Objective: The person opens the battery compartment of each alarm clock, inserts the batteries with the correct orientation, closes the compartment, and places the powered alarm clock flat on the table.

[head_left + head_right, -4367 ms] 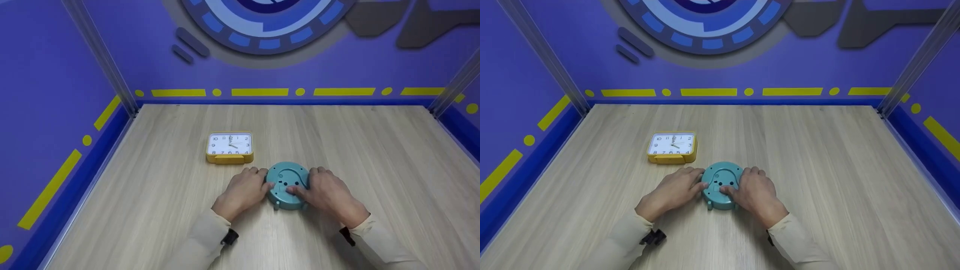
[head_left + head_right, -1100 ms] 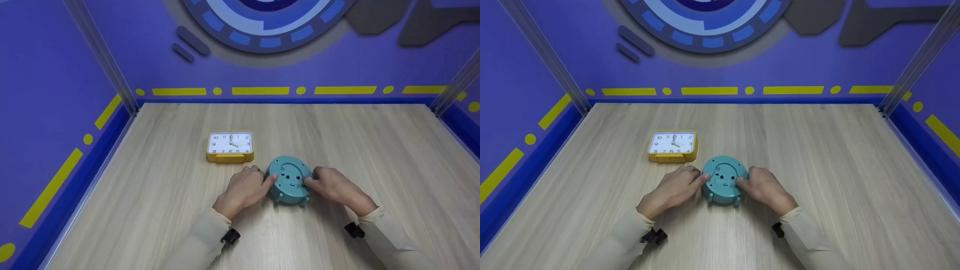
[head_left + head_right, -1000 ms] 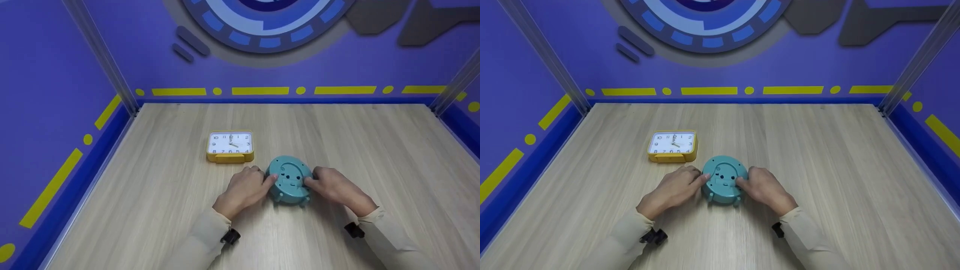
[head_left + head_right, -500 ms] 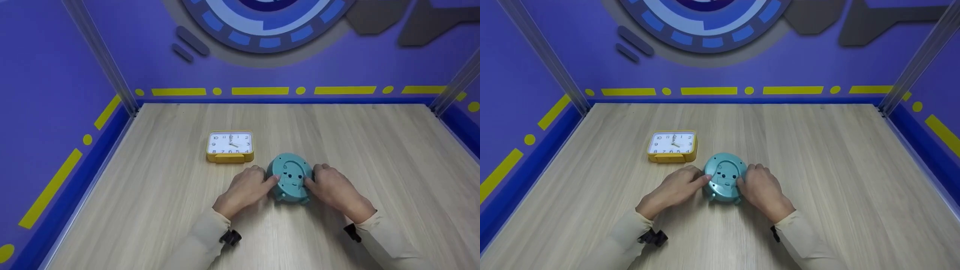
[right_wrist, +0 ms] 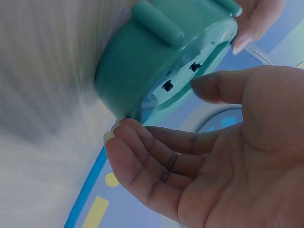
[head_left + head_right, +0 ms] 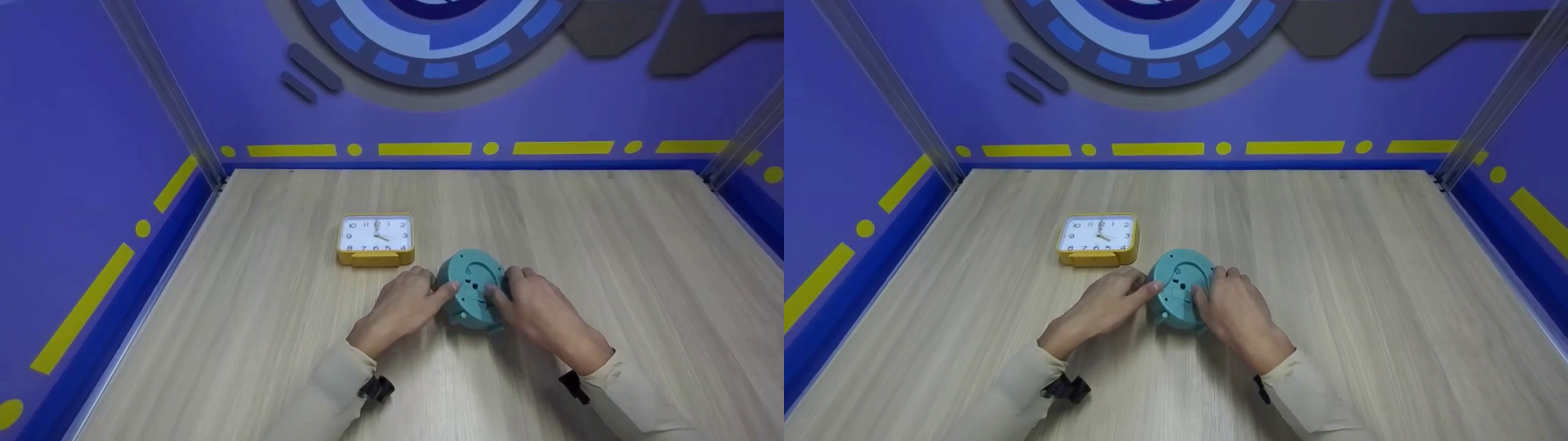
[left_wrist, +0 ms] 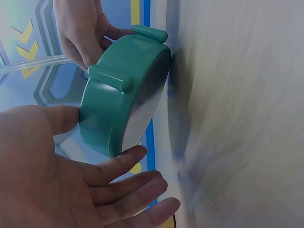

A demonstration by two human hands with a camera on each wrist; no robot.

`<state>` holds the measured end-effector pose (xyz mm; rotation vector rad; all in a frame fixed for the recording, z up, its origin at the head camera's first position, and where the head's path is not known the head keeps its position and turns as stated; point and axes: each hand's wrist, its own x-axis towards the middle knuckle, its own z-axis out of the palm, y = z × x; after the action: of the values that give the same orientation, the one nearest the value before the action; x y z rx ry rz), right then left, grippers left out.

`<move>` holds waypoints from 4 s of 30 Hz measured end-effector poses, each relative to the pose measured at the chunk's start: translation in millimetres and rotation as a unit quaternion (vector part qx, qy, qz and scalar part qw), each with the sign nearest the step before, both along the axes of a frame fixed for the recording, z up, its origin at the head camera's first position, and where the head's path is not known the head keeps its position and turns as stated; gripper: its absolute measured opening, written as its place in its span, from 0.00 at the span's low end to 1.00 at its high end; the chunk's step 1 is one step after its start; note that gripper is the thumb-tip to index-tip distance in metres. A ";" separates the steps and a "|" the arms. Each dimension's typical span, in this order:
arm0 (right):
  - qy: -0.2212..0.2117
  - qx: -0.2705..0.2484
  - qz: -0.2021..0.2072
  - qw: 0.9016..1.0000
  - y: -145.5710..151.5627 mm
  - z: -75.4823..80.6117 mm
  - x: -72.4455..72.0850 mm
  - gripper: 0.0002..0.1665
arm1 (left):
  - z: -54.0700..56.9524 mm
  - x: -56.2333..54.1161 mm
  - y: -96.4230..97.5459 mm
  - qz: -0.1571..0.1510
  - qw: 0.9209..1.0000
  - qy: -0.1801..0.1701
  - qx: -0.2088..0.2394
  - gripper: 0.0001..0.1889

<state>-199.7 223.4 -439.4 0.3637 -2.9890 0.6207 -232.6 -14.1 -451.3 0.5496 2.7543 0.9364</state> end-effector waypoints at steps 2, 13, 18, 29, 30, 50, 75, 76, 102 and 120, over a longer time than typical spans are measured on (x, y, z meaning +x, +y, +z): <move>-0.009 0.000 -0.002 1.000 -0.7 0.4 -0.4 0.29 | 0.1 0.4 0.0 -0.001 1.000 0.008 0.006 0.31; -0.051 -0.024 -0.017 0.998 -1.6 1.5 -3.2 0.43 | 1.3 -0.1 2.6 -0.014 0.998 0.022 0.058 0.23; -0.056 -0.031 -0.015 0.998 -1.6 0.7 -3.5 0.40 | 2.9 0.9 3.5 -0.022 0.997 0.030 0.067 0.22; -0.018 -0.050 -0.001 0.999 -4.1 6.0 -0.1 0.28 | 4.1 0.4 4.9 -0.034 0.996 0.048 0.067 0.21; -0.015 -0.054 -0.001 0.998 -4.6 6.7 0.5 0.27 | 4.2 0.4 5.2 -0.035 0.996 0.051 0.067 0.21; -0.013 -0.126 -0.001 0.992 -12.0 13.1 3.2 0.34 | 7.1 3.6 9.2 -0.071 0.991 0.098 0.063 0.18; -0.109 -0.252 -0.004 0.962 -8.0 14.3 3.4 0.35 | 1.7 4.8 11.4 -0.070 0.991 0.083 0.078 0.28; -0.108 -0.251 -0.006 0.962 -8.5 14.2 3.3 0.36 | 1.6 4.8 11.4 -0.070 0.991 0.081 0.078 0.29; -0.090 -0.265 -0.024 0.960 -11.8 9.6 3.0 0.46 | -4.9 3.7 10.9 -0.066 0.994 0.054 0.061 0.33; -0.125 -0.285 -0.037 0.950 -1.7 12.2 -2.0 0.39 | -13.3 3.6 10.0 -0.016 1.000 0.018 0.004 0.40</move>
<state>-201.7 221.7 -427.2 0.1353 -2.8340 1.5617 -229.0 -4.2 -464.5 0.6154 2.7665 0.9388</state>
